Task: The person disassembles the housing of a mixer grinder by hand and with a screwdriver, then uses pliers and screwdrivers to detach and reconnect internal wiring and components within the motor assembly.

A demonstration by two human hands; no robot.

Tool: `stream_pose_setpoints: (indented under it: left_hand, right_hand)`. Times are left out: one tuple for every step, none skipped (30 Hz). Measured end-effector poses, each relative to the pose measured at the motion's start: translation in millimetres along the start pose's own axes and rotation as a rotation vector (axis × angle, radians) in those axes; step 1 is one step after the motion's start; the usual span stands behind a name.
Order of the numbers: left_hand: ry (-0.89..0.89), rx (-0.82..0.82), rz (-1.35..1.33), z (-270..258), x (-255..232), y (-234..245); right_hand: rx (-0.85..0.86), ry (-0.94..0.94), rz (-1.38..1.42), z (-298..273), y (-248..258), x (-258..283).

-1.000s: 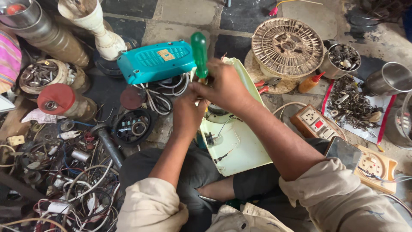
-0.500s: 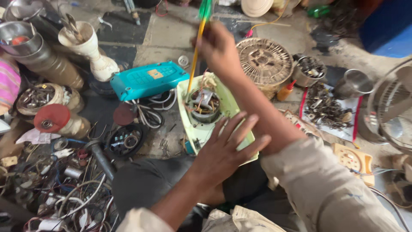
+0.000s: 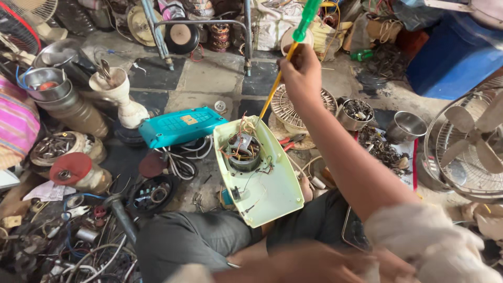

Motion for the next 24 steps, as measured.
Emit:
stream_pose_setpoints:
  left_hand:
    - [0.062, -0.06, 0.066, -1.0, 15.8, 7.3]
    - [0.129, -0.136, 0.145, -2.4, 24.1, 13.9]
    - [0.208, -0.198, 0.216, -3.1, 36.5, 19.0]
    - [0.264, -0.278, 0.3, -2.5, 52.5, 23.8]
    - [0.483, -0.185, 0.181, -2.3, 78.5, 20.0]
    - [0.789, -0.096, -0.017, -7.2, 110.0, 15.6]
    - [1.079, 0.002, -0.231, -13.2, 140.9, 7.6]
    - [0.879, -0.161, -0.096, -6.6, 163.2, 19.0]
    - [0.666, -0.308, 0.031, -6.2, 181.0, 31.2]
    - [0.808, -0.324, 0.132, -13.6, 213.5, 42.0]
    - [0.946, -0.338, 0.232, -18.0, 250.1, 58.5]
    - [0.799, -0.418, 0.412, -20.2, 272.0, 81.2]
    - [0.822, -0.476, 0.529, -23.4, 298.8, 102.9]
    - [0.982, -0.488, 0.592, -36.4, 320.3, 123.2]
    - [1.138, -0.49, 0.647, -47.7, 336.8, 139.5]
    - [1.165, -0.411, 0.76, -60.1, 341.7, 149.9]
    - [1.186, -0.332, 0.872, -72.7, 342.6, 158.4]
    - [1.203, -0.251, 0.985, -82.1, 343.2, 160.9]
    - [1.108, -0.041, 1.078, -89.7, 342.2, 151.8]
    - [1.002, 0.169, 1.16, -101.1, 339.6, 141.0]
    - [0.89, 0.377, 1.232, -111.5, 341.7, 131.9]
    - [0.954, 0.402, 1.242, -123.6, 350.8, 136.4]
    - [1.016, 0.428, 1.248, -138.3, 362.9, 146.8]
    - [1.078, 0.454, 1.254, -154.6, 377.0, 161.8]
  right_hand:
    - [0.052, -0.039, 0.054, -14.4, 3.7, 17.7]
    - [0.093, 0.023, 0.11, -26.9, 2.7, 38.2]
    - [0.133, 0.078, 0.167, -41.3, -0.8, 55.4]
    - [0.172, 0.132, 0.225, -50.8, -5.7, 72.0]
    - [0.188, 0.195, 0.187, -55.5, -14.7, 88.2]
    - [0.203, 0.258, 0.149, -57.3, -27.2, 104.4]
    - [0.217, 0.325, 0.108, -60.2, -36.8, 120.9]
    - [0.137, 0.509, -0.071, -70.2, -38.7, 140.1]
    - [0.055, 0.688, -0.253, -88.0, -38.1, 157.0]
    - [-0.027, 0.865, -0.438, -113.8, -40.8, 171.3]
    - [0.099, 0.708, -0.544, -143.0, -52.8, 174.2]
    - [0.416, 0.565, -0.364, -188.7, -53.1, 181.6]
    - [0.563, 0.575, -0.293, -215.7, -52.0, 193.6]
    - [0.712, 0.569, -0.219, -244.3, -49.3, 206.2]
    - [0.791, 0.536, -0.279, -254.3, -58.2, 208.7]
    - [0.782, 0.543, -0.318, -254.3, -63.6, 207.5]
    - [0.771, 0.556, -0.337, -251.7, -68.6, 202.9]
    - [0.768, 0.568, -0.331, -253.9, -69.7, 197.1]
    - [0.807, 0.571, -0.255, -263.7, -68.2, 190.7]
    - [0.856, 0.57, -0.163, -276.9, -65.8, 183.5]
    - [0.916, 0.563, -0.061, -291.5, -61.7, 176.1]
    - [0.981, 0.553, 0.03, -306.2, -55.8, 168.6]
    - [1.038, 0.532, 0.125, -318.2, -48.1, 160.7]
    - [1.091, 0.505, 0.212, -329.4, -43.6, 153.8]
Point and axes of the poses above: each hand's wrist, its own z-axis towards the middle knuckle, its own y-axis out of the back of the hand, x = y × z, the point moved 4 cm from there along z, towards the middle knuckle
